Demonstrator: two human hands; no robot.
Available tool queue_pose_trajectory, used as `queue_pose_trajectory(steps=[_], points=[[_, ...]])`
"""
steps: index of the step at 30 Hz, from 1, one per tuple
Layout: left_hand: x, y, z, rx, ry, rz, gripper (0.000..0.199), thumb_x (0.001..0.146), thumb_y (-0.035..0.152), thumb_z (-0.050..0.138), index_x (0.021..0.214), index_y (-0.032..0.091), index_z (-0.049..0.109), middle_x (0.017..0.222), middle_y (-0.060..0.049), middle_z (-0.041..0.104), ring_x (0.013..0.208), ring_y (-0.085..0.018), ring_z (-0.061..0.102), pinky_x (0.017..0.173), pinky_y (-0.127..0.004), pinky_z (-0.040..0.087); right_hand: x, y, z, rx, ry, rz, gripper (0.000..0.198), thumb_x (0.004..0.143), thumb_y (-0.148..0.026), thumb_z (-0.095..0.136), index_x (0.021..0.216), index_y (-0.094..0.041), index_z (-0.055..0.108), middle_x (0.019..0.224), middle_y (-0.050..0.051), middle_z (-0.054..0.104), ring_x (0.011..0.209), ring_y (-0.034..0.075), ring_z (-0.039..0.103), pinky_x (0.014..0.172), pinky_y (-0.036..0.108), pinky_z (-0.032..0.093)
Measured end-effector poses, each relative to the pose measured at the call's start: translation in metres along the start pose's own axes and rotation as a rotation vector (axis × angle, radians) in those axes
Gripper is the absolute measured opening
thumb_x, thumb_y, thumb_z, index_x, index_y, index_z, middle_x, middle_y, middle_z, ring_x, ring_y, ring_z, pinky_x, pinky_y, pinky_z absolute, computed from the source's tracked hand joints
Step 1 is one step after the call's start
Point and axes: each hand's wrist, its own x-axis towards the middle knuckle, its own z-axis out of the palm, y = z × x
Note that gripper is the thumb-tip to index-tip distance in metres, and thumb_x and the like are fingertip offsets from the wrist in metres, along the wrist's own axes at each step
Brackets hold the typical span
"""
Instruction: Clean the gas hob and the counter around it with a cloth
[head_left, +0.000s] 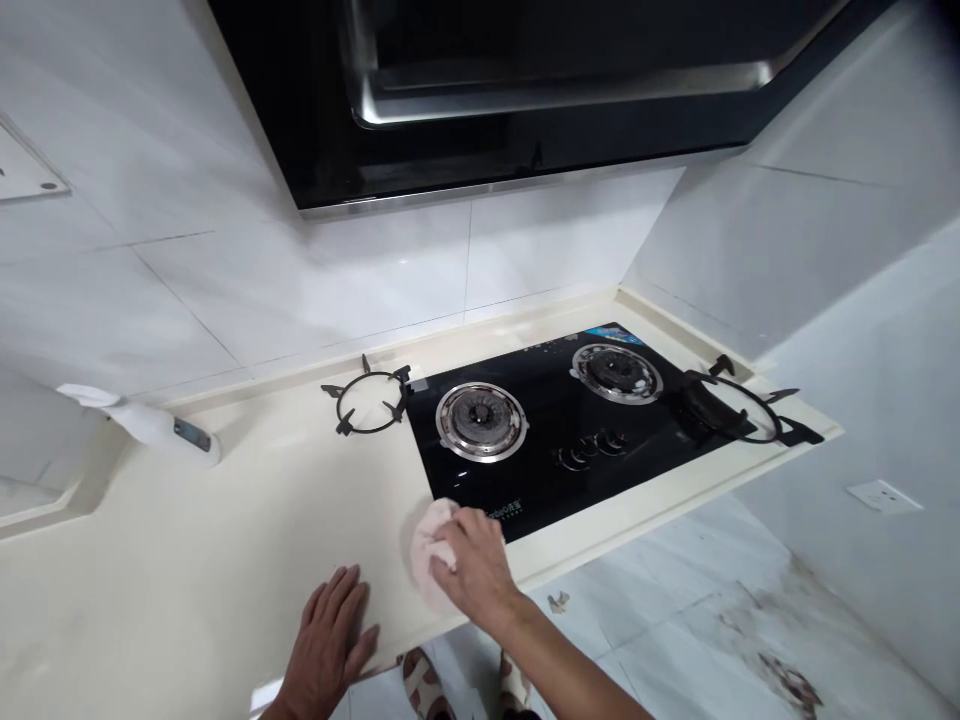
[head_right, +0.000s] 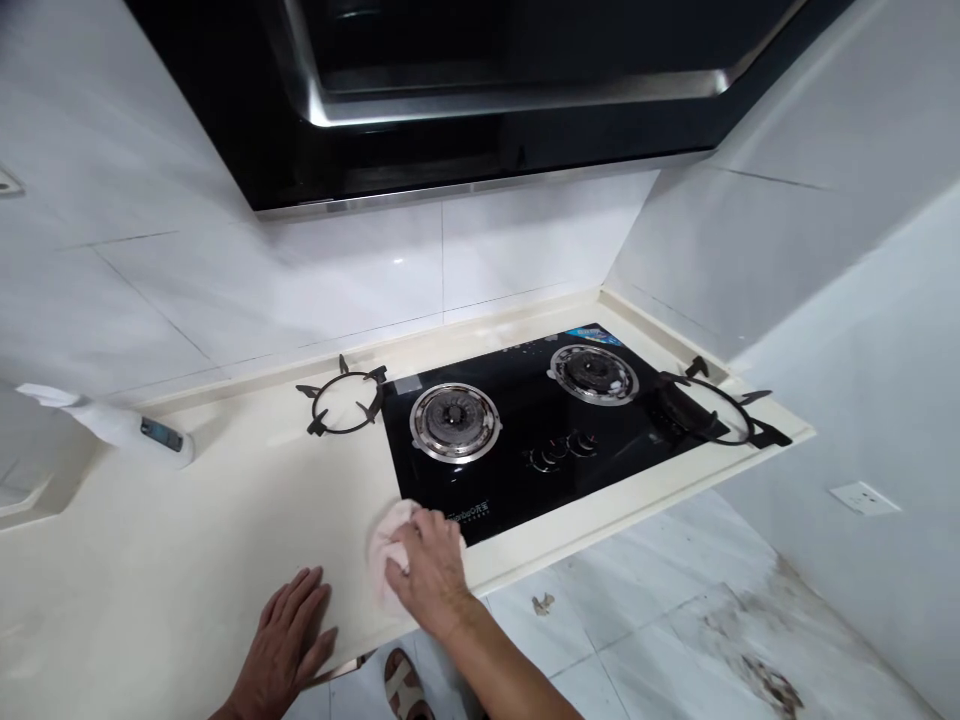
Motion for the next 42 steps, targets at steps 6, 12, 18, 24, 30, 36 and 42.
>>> queue_pose_trajectory(steps=[6,12,18,24,30,36,42], points=[[0.002,-0.001,0.0,0.037,-0.04,0.001,0.05,0.088,0.037,0.058,0.135,0.024,0.051,0.145,-0.01,0.052,0.135,-0.028,0.048,0.106,-0.044,0.043,0.017,0.038,-0.008,-0.208,-0.218,0.078,0.064,0.081,-0.056,0.06,0.138,-0.03,0.047,0.159,0.009,0.025,0.14,0.046,0.016,0.105,0.07,0.009],[0.005,-0.001,-0.004,0.056,-0.03,0.013,0.049,0.087,0.037,0.059,0.134,0.025,0.052,0.144,-0.009,0.053,0.133,-0.027,0.049,0.102,-0.042,0.047,0.017,0.045,-0.003,-0.198,-0.16,-0.119,0.051,0.084,-0.049,0.056,0.13,-0.027,0.054,0.151,0.007,0.04,0.133,0.034,0.034,0.109,0.058,0.019],[0.007,0.0,-0.003,0.077,-0.01,0.021,0.053,0.086,0.037,0.058,0.138,0.028,0.049,0.143,-0.007,0.055,0.131,-0.027,0.052,0.101,-0.042,0.048,0.014,0.159,-0.054,-0.289,-0.075,0.261,0.052,0.091,-0.043,0.042,0.14,-0.029,0.048,0.157,0.009,0.034,0.139,0.035,0.028,0.105,0.061,0.021],[0.006,-0.002,-0.002,0.099,0.003,0.045,0.052,0.086,0.038,0.057,0.136,0.028,0.05,0.141,-0.008,0.056,0.128,-0.027,0.054,0.1,-0.041,0.048,0.009,0.149,-0.057,-0.324,-0.069,0.328,0.055,0.089,-0.041,0.044,0.142,-0.025,0.044,0.158,0.015,0.029,0.138,0.04,0.027,0.102,0.065,0.02],[0.007,-0.003,0.0,0.126,0.001,0.043,0.054,0.088,0.04,0.052,0.14,0.028,0.045,0.142,-0.008,0.055,0.126,-0.028,0.055,0.099,-0.043,0.049,-0.038,0.101,-0.028,-0.14,-0.089,-0.091,0.043,0.089,-0.05,0.05,0.127,-0.031,0.055,0.149,0.004,0.042,0.129,0.033,0.037,0.105,0.055,0.023],[0.012,0.002,-0.004,0.118,-0.041,0.033,0.052,0.09,0.038,0.049,0.14,0.024,0.044,0.143,-0.011,0.053,0.13,-0.03,0.051,0.1,-0.045,0.047,-0.055,0.239,-0.078,-0.235,0.2,0.327,0.042,0.091,-0.046,0.045,0.125,-0.026,0.061,0.136,0.011,0.052,0.117,0.032,0.043,0.095,0.051,0.033],[0.011,0.003,-0.002,0.081,-0.082,-0.005,0.048,0.094,0.043,0.044,0.137,0.023,0.046,0.144,-0.012,0.052,0.132,-0.03,0.048,0.104,-0.044,0.042,-0.039,0.362,-0.15,-0.209,0.289,0.824,0.054,0.091,-0.056,0.036,0.128,-0.023,0.059,0.136,0.015,0.048,0.118,0.036,0.043,0.093,0.06,0.035]])
